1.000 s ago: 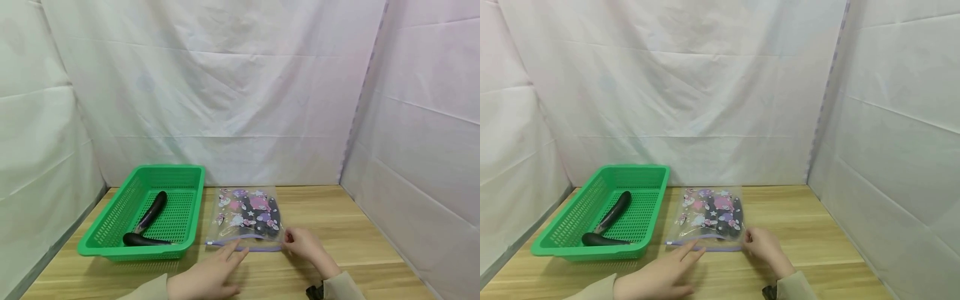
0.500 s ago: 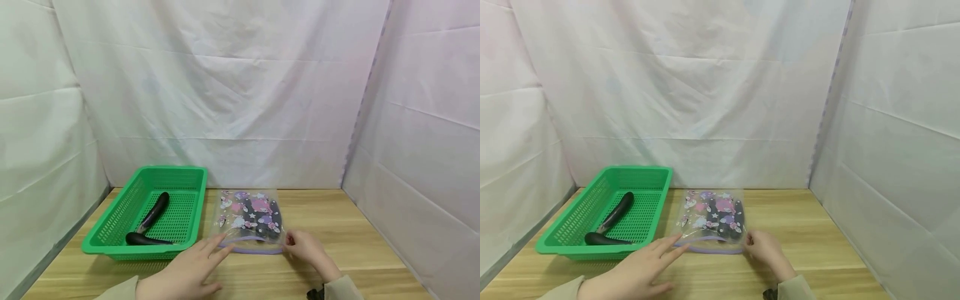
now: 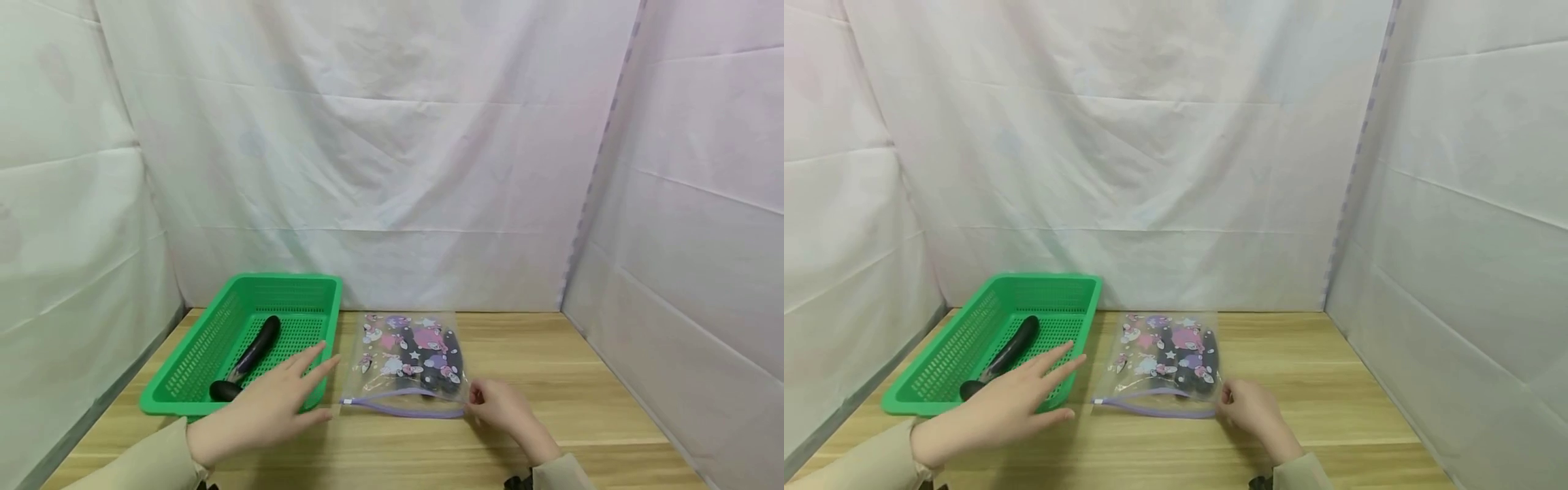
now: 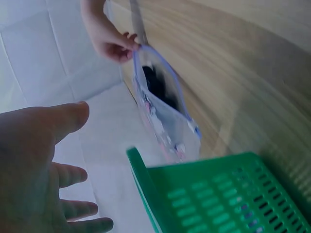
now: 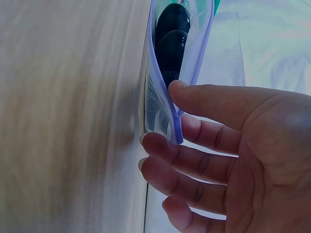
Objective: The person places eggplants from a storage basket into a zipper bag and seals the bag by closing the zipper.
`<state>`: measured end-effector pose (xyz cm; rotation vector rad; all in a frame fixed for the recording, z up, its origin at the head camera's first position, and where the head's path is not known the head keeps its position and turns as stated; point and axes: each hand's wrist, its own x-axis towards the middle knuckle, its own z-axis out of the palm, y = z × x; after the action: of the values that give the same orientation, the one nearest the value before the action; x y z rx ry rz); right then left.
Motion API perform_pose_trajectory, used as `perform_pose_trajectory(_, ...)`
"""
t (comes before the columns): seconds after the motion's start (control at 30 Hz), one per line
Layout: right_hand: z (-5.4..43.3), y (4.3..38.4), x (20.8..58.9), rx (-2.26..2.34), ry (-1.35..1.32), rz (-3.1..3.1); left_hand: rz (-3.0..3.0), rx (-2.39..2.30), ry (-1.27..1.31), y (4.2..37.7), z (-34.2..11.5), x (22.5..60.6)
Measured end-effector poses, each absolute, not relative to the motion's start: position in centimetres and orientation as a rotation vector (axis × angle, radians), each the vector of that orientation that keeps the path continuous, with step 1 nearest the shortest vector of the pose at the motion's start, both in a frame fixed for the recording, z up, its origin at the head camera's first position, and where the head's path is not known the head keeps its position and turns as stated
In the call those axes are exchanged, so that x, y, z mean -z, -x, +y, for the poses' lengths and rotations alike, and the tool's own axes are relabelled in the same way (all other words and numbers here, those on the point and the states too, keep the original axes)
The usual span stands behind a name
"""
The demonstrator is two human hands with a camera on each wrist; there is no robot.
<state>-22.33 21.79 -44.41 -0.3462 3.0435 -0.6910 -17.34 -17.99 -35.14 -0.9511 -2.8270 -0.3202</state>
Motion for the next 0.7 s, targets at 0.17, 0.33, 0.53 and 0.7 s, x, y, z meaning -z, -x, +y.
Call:
perform_pose_trajectory(0.17,21.9,22.3,44.5,0.682,0.365,3.064,-2.842,0.313,0.867,19.0,-19.3,35.1)
perform_pose_trajectory(0.33,22.0,22.1,44.6,0.668,0.363,3.062,-2.885,0.335,0.773,21.0,-20.8,35.1)
perform_pose_trajectory(0.53,21.9,22.2,44.6,0.666,0.371,3.076,-2.911,0.308,0.670,23.6,-22.7,34.5)
perform_pose_trajectory(0.7,21.8,22.3,44.6,0.674,0.369,3.076,-2.979,0.265,0.593,25.8,-24.3,34.5)
